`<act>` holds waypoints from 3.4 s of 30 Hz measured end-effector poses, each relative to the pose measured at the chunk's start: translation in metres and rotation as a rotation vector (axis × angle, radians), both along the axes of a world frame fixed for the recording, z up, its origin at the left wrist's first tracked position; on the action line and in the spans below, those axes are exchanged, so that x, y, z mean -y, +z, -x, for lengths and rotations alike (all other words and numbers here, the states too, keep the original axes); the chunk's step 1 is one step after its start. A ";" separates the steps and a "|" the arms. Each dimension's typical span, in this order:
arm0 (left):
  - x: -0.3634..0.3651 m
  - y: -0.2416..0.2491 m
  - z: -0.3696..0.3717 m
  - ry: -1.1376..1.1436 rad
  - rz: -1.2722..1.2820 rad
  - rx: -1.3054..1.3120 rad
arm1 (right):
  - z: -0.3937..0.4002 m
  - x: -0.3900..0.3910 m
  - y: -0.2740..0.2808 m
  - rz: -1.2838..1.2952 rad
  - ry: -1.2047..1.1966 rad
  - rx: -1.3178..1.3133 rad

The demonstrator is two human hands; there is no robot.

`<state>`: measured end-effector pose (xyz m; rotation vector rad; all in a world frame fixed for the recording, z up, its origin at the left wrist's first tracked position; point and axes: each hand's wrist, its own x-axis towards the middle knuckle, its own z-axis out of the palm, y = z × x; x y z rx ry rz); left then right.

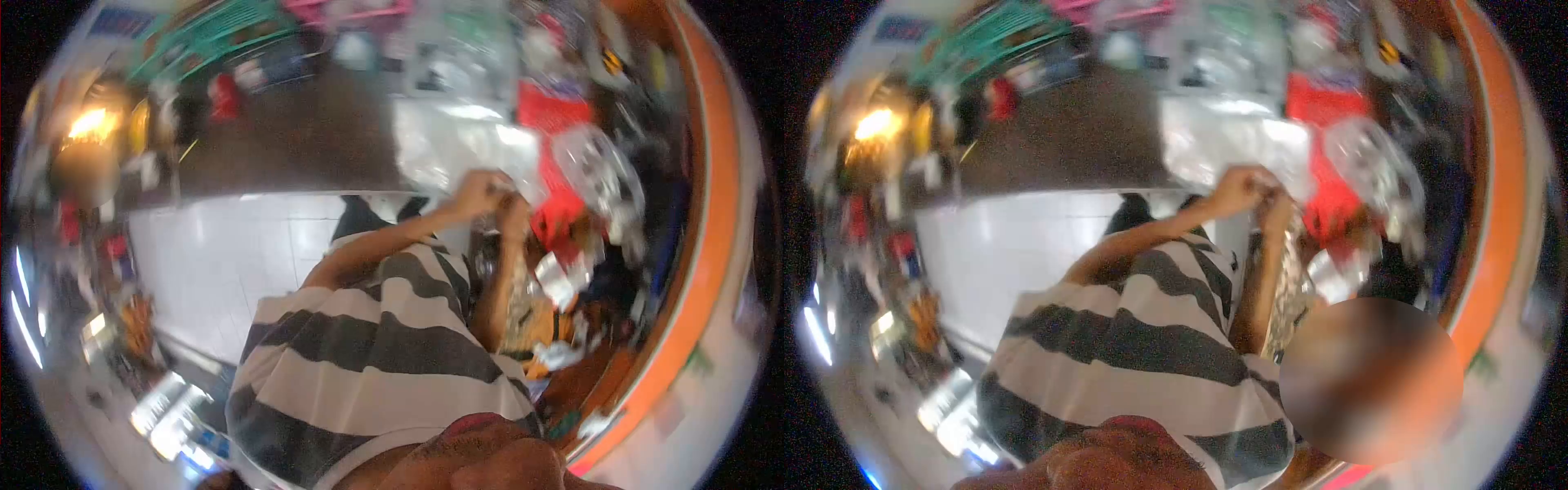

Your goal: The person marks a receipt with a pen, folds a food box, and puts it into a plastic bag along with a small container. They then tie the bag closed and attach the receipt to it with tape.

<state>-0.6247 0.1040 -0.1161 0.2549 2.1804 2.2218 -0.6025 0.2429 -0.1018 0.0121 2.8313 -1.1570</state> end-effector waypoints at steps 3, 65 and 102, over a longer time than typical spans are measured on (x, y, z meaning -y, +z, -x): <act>0.005 0.007 -0.011 0.042 0.229 -0.027 | 0.023 -0.032 -0.085 0.330 -0.070 0.084; 0.331 0.071 -0.129 -0.649 -0.057 0.231 | -0.135 0.211 0.270 0.797 0.266 -0.307; 0.398 0.025 -0.153 0.295 -0.316 0.552 | -0.048 0.372 0.072 0.481 0.353 0.002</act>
